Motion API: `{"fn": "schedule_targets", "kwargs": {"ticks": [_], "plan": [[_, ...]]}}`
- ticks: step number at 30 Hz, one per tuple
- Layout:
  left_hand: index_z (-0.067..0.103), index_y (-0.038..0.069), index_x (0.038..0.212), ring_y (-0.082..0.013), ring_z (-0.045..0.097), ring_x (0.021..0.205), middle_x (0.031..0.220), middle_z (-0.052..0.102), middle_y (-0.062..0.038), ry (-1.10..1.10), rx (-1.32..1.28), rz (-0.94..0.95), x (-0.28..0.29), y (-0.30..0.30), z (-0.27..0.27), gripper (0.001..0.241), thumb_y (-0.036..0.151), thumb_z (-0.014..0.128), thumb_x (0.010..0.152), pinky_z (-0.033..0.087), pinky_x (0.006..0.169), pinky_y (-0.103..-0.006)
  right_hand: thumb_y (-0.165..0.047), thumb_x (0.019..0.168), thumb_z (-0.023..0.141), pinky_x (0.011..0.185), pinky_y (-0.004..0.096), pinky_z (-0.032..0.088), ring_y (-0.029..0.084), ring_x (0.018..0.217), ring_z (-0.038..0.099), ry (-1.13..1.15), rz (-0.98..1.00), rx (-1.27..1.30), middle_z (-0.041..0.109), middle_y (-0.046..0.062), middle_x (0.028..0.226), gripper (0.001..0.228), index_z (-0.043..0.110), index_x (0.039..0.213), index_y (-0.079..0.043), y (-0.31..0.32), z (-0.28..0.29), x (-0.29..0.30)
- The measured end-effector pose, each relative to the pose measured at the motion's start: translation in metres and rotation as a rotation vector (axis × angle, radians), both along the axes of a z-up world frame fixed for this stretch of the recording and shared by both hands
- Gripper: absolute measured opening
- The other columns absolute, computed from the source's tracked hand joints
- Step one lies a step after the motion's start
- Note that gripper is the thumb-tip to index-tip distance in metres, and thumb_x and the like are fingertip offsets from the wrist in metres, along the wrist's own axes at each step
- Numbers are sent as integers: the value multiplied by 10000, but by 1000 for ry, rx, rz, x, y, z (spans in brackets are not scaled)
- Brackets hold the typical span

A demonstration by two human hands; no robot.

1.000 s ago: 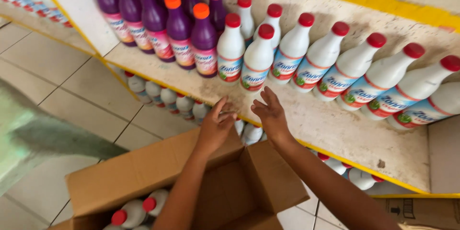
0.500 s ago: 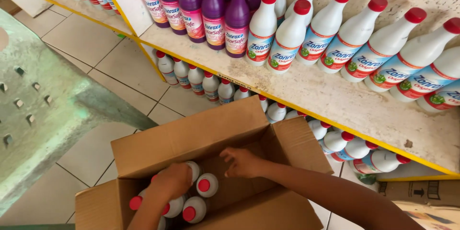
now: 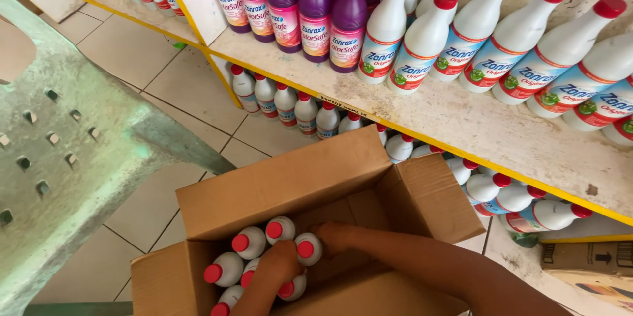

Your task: Taking bottles of bleach from a cardboard box and placing them neatly on a store shelf.

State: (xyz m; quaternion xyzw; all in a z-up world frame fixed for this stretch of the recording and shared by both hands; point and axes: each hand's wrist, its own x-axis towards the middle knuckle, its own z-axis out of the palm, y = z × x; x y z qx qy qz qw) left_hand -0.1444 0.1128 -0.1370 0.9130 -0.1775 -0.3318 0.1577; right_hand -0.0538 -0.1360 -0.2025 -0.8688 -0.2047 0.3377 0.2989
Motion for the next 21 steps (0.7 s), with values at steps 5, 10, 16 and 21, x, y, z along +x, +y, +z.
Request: {"fn": "schedule_targets", "kwargs": {"ticks": [5,10,16,21], "plan": [[721,42,966,-379,705,977,990,733,-210,6,-43,39,0,-9,-11,278,267,789,818,554,849,-454,-253,626,928,992,436,529,349,1199,651,21,-55,3,690,144,1303,855,571,1396,-147,4,30,-1],[708,36,982,-378,703,977,991,733,-209,2,-82,74,28,-26,4,338,287,825,788,553,841,-455,-289,614,926,1000,411,549,328,1177,683,28,-75,141,720,130,1280,854,603,1393,-152,-9,23,-1],[693,29,1001,-376,701,977,991,732,-207,-6,-129,109,80,-47,72,414,310,869,753,552,832,-456,-266,592,965,1009,390,546,306,1164,695,-56,-46,300,728,131,1263,842,635,1349,-106,-40,44,10],[696,9,997,-293,746,930,964,769,-165,34,-270,158,106,-75,145,431,300,875,734,559,816,-404,-257,599,953,946,360,574,216,1089,725,-57,-124,409,754,101,1247,822,663,1350,-87,-74,163,12]]}}
